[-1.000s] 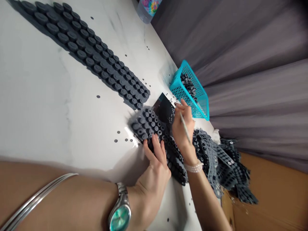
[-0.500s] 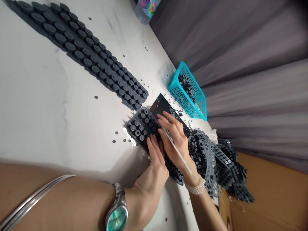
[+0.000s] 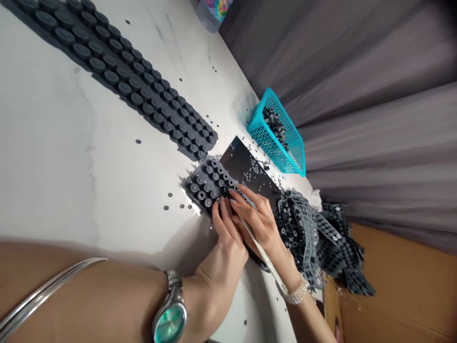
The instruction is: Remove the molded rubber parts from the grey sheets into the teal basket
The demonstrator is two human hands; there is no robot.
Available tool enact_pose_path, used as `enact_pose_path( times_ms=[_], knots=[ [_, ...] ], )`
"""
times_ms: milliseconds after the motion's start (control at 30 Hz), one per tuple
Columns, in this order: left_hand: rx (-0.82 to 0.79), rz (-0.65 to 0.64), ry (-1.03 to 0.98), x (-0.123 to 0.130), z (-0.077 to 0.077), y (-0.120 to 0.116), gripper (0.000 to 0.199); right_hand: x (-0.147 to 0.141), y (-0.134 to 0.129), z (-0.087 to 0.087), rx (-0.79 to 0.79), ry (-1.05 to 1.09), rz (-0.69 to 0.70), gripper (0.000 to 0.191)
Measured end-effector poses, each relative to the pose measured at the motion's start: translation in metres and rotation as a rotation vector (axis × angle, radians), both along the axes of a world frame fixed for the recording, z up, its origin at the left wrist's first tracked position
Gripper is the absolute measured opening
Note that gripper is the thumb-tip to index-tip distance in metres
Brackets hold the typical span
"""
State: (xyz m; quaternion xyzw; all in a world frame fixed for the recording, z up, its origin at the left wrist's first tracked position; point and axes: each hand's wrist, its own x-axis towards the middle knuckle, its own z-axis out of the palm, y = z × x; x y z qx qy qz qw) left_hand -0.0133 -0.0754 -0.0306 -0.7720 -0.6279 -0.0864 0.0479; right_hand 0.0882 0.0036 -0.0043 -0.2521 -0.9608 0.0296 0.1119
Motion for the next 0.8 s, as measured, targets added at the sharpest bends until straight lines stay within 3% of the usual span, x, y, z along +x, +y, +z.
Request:
enact_pose_path(
  times_ms=[200,467,600,800],
  knots=[
    [0.055,-0.044,0.044,-0.006,0.003,0.001,0.042,-0.003,0.005,0.003,0.044,-0.056,0.04,0.03],
    [0.072,-0.034,0.121,-0.009,0.005,0.002,0.043,-0.005,0.014,0.002,0.214,-0.128,0.159,0.024],
    [0.098,-0.049,0.107,-0.01,0.003,0.003,0.048,-0.001,0.014,-0.007,0.213,-0.088,0.021,0.025],
    [0.041,-0.027,0.075,-0.002,-0.001,0.0,0.054,0.016,0.022,-0.011,0.281,0.09,-0.366,0.026]
  ],
)
